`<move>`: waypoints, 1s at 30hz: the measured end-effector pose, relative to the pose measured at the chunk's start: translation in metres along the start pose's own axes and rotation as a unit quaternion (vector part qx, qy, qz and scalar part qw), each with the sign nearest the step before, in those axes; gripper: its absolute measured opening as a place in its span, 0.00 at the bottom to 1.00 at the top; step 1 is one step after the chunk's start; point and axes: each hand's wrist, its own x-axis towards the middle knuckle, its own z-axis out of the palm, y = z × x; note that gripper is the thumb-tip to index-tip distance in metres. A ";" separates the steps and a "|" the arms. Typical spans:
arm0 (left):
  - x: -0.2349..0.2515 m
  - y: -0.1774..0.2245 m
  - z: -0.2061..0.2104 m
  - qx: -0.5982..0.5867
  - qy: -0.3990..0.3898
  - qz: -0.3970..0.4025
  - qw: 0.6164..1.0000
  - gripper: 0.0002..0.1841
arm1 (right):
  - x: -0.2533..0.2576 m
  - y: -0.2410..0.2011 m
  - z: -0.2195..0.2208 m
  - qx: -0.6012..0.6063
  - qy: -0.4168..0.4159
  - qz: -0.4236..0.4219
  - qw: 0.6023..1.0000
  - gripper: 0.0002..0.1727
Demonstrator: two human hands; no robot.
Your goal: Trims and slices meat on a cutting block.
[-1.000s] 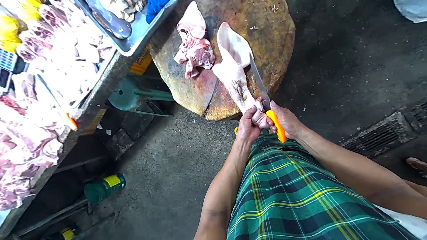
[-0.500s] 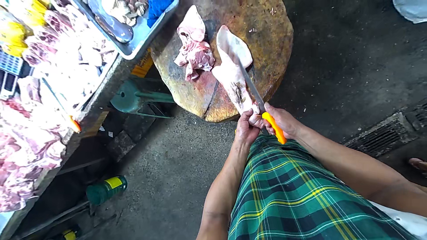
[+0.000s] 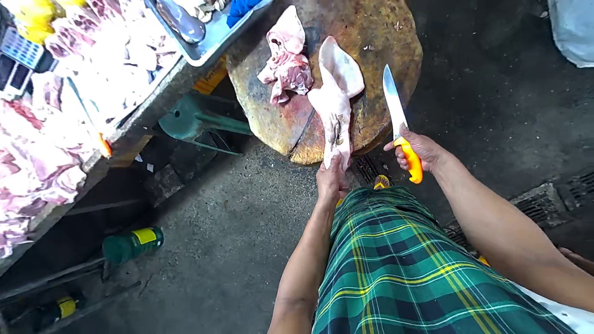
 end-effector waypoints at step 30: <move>0.015 0.008 -0.044 -0.358 -0.249 0.119 0.892 0.11 | -0.012 -0.042 0.144 -0.631 0.134 -0.261 0.718 0.40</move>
